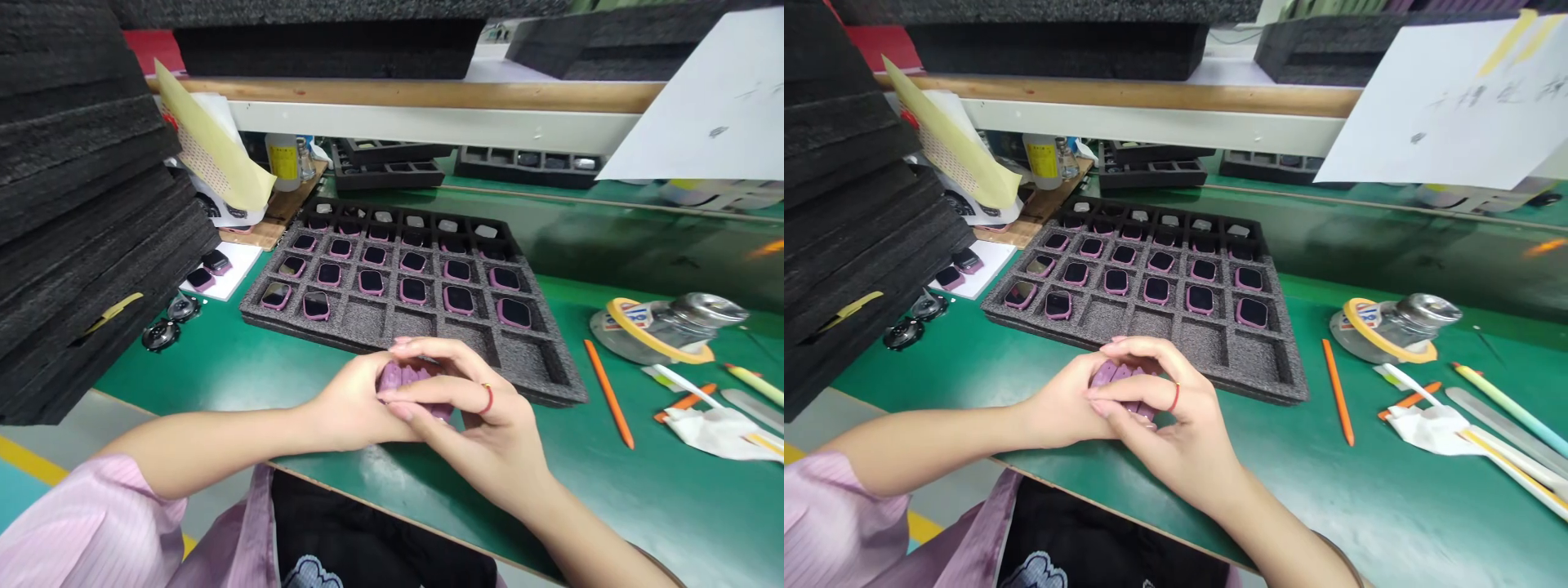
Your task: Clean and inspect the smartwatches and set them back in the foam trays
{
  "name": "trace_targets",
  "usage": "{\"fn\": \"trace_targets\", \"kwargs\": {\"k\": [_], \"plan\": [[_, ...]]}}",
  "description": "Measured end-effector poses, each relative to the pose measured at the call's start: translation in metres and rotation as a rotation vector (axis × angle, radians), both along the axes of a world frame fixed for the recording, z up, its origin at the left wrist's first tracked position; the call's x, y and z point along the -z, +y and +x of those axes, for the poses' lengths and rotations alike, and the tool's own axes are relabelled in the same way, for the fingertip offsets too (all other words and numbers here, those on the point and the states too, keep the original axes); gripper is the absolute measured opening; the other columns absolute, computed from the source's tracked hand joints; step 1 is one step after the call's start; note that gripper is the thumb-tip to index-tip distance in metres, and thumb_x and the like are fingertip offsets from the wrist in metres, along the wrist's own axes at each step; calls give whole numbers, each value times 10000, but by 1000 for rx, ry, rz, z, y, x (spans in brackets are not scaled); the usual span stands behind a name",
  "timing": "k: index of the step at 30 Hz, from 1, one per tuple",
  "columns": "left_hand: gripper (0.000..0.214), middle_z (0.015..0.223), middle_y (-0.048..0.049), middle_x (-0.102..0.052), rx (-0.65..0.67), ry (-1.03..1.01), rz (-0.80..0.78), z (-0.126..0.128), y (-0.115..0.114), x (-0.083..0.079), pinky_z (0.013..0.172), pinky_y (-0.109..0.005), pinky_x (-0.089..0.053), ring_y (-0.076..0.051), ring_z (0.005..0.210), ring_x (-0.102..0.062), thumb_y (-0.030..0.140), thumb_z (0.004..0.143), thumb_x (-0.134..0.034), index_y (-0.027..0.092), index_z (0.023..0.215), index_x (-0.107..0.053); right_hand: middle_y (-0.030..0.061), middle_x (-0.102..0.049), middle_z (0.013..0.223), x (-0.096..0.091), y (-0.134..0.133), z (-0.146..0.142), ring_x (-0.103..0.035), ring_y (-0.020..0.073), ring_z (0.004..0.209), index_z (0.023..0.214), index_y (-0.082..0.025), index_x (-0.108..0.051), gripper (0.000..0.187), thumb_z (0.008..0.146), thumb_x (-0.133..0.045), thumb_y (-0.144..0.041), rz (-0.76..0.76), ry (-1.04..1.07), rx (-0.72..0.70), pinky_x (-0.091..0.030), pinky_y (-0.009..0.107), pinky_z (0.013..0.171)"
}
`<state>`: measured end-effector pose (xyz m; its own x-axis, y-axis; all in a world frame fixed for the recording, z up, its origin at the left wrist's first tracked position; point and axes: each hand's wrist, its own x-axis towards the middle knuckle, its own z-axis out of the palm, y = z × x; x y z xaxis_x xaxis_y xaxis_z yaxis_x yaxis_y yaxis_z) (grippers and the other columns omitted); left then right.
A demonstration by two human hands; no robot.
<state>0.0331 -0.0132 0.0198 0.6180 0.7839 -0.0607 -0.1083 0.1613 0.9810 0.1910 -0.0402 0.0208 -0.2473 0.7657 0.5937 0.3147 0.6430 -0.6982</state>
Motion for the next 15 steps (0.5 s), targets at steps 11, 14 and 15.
{"fn": "trace_targets", "kwargs": {"k": [11, 14, 15], "plan": [[637, 1064, -117, -759, -42, 105, -89, -5, 1, 0, 1022, -467, -495, -273, 1010, -714, 299, 625, -924, 114, 1173, -657, 22, -656, 835, 3, 13, 18, -685, 201, 943, 740, -274, -685, 235, 943, -683, -393, -188, 434, 179, -589, 365, 911], [652, 1127, -133, -757, -77, 128, 12, -6, -1, 1, 1039, -473, -505, -292, 1062, -718, 300, 626, -935, 137, 1190, -651, 34, -700, 964, 6, 11, 17, -682, 205, 993, 900, -290, -725, 148, 956, -662, -411, -230, 457, 172, -581, 375, 944], [643, 1146, -126, -755, -85, 126, 86, -7, -2, 0, 1032, -455, -518, -288, 1076, -719, 292, 632, -937, 155, 1191, -650, 39, -712, 1034, 7, 11, 16, -687, 206, 1018, 999, -297, -724, 147, 964, -648, -418, -262, 469, 158, -581, 380, 954]]}}
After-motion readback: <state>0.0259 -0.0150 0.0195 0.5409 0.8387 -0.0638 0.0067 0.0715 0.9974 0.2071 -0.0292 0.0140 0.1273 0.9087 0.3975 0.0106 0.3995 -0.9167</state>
